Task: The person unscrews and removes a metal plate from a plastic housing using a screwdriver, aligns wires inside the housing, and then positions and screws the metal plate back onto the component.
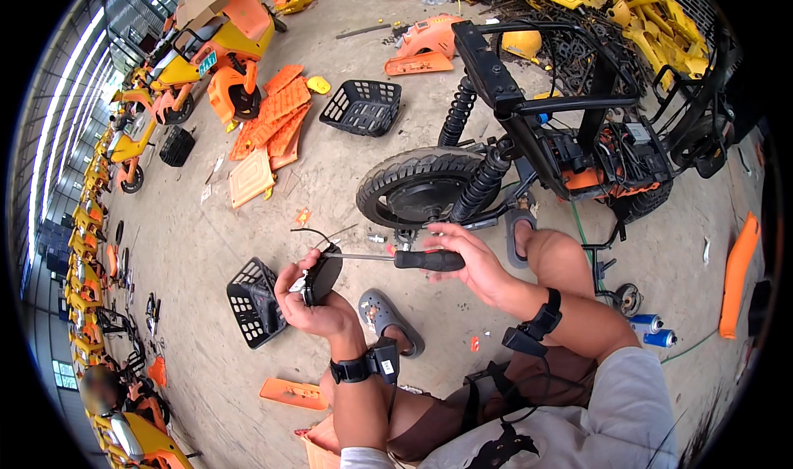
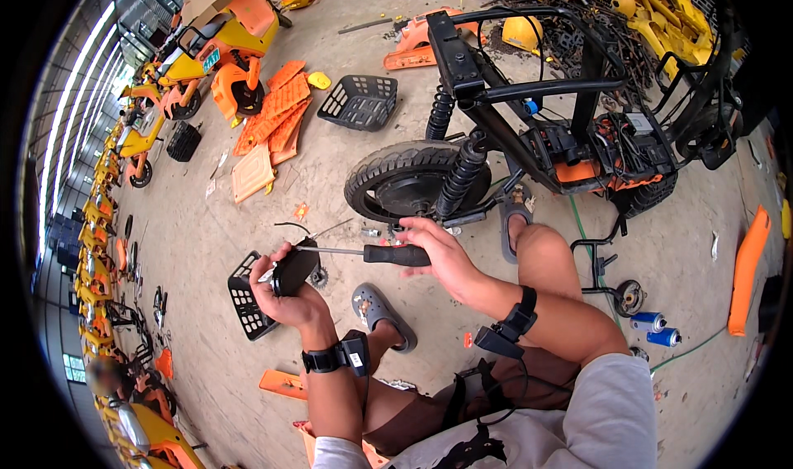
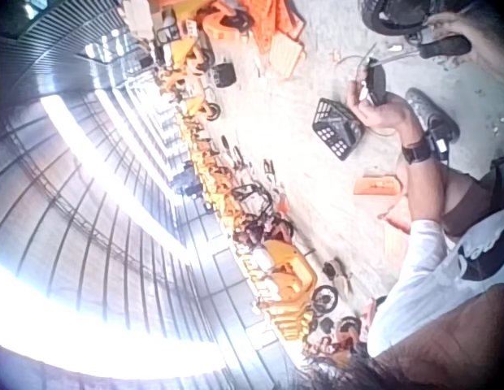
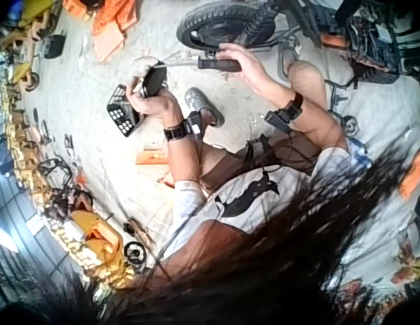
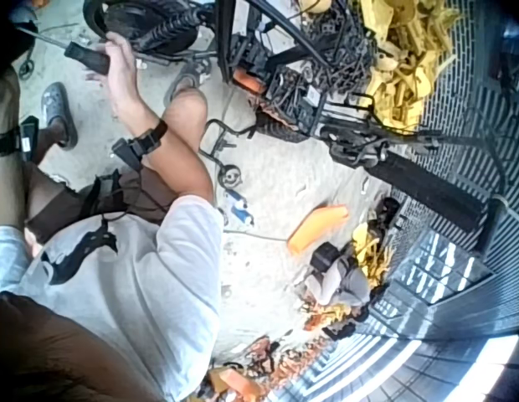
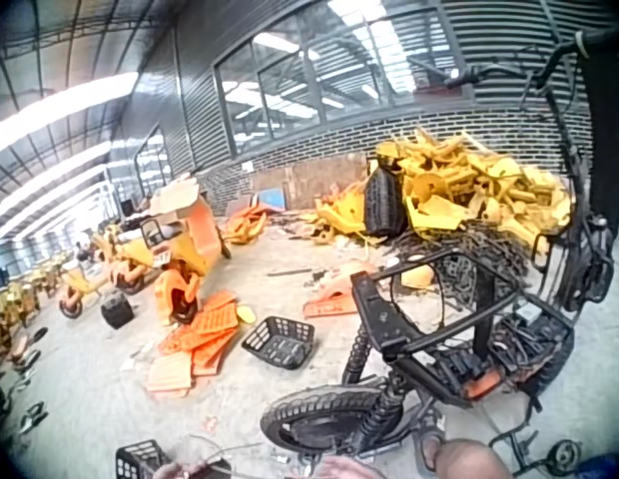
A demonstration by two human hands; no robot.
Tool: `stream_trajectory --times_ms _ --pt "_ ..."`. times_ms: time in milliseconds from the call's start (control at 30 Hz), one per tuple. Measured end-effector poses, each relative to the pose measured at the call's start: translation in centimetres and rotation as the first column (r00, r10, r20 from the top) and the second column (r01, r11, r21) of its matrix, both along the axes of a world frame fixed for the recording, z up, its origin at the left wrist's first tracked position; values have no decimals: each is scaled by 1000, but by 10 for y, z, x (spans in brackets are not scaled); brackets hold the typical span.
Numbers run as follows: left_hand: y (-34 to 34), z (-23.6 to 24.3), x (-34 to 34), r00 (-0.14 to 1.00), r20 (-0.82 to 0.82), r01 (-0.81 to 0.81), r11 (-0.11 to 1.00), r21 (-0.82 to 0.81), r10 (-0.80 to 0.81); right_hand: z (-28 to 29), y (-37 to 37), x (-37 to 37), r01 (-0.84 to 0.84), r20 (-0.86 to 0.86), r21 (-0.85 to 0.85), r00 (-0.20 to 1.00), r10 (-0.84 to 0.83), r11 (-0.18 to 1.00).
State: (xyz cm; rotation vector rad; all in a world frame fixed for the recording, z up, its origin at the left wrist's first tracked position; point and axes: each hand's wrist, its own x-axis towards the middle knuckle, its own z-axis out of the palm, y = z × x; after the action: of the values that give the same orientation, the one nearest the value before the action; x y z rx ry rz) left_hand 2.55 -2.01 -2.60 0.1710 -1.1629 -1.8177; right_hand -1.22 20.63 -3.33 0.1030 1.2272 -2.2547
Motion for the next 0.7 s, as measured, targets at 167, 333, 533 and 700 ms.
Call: stream_trajectory --times_ms 167,333,533,700 --pt "1 3 -1 1000 -7 -2 1000 -1 2 -13 1 2 -11 -97 62 995 17 998" --pt "7 10 -2 998 4 -65 998 6 65 0 2 0 37 37 1 999 -37 999" --pt "10 13 -3 999 -2 -54 998 15 54 -12 0 -3 120 -101 40 988 -116 992" --pt "12 12 -7 997 -1 -74 997 18 74 0 9 -14 155 10 -92 988 -155 984"
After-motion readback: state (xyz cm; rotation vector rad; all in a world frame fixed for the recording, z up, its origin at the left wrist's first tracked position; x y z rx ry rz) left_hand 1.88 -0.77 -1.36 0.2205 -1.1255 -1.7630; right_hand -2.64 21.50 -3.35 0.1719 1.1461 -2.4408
